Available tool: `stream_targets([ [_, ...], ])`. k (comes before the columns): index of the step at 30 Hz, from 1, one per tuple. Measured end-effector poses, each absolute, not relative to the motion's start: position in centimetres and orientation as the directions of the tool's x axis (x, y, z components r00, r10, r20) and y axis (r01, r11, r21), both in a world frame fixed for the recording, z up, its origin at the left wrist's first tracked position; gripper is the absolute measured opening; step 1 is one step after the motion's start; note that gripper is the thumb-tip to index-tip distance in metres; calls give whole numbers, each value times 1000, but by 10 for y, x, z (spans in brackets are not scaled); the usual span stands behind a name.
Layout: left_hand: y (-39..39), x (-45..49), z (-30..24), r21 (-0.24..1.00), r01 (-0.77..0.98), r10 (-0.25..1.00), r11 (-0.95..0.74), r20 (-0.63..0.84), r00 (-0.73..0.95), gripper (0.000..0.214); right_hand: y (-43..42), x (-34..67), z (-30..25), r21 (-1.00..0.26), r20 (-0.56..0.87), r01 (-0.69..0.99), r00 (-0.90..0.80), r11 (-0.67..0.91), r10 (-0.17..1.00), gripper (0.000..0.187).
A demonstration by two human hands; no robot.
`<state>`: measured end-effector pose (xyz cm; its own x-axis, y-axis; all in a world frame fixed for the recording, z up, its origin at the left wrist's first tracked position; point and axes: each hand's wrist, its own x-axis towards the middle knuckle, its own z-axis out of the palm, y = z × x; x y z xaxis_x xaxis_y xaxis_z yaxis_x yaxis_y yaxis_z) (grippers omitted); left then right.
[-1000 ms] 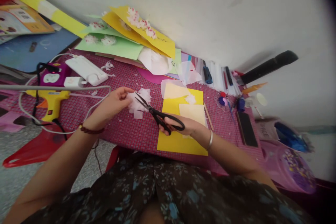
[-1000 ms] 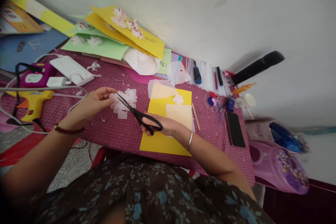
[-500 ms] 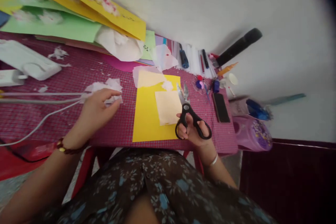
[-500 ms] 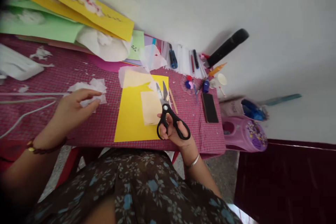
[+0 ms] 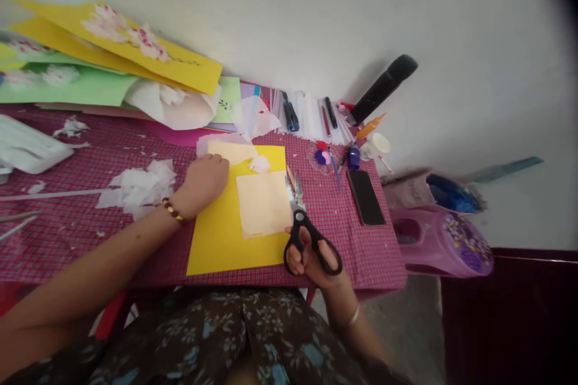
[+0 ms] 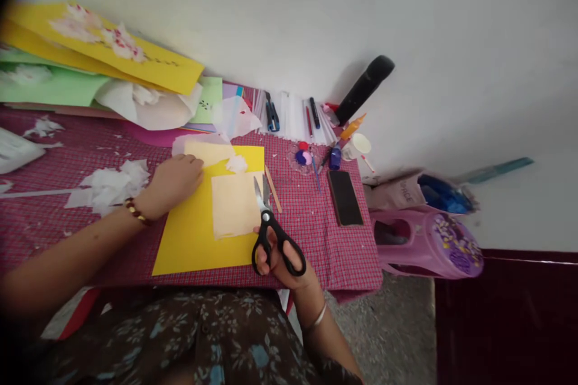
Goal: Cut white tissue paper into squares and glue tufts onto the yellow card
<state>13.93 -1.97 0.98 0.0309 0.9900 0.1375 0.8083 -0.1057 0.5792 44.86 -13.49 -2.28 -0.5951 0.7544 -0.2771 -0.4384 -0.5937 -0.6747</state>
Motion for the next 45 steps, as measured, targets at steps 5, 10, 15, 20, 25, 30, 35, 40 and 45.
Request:
stream_targets([
  [5,7,139,5,798,602,992,-6,80,-96,31,-137,450,-30,-680,-256,-447,-598,-581,759,70],
  [10,22,125,27,959,268,959,91,-11,-283,21,-140,449,-35,-721,-258,-420,-576,-552,776,72],
  [15,-19,122,44,955,-283,910,85,-190,-369,9,-138,452,-31,-748,-239,-386,-603,-540,761,72],
  [20,-98,136,34,853,-461,869,245,-404,-286,24,-141,459,-28,-792,-287,-257,-645,-554,708,79],
  [25,-160,154,22,775,-554,799,304,-524,-295,31,-158,470,-14,-834,-335,-100,-691,-543,640,80],
  [30,-200,158,15,749,-588,737,305,-576,-352,20,-165,485,17,-854,-384,116,-798,-507,464,86],
  [35,-217,160,11,581,-658,618,479,-755,-217,26,-163,496,36,-822,-494,303,-800,-482,339,89],
  [40,-211,167,15,596,-527,579,606,-785,-221,19,-152,492,41,-786,-552,374,-783,-493,286,87],
  [45,-214,167,22,604,-552,613,575,-765,-197,8,-139,481,36,-777,-530,336,-806,-532,265,83],
])
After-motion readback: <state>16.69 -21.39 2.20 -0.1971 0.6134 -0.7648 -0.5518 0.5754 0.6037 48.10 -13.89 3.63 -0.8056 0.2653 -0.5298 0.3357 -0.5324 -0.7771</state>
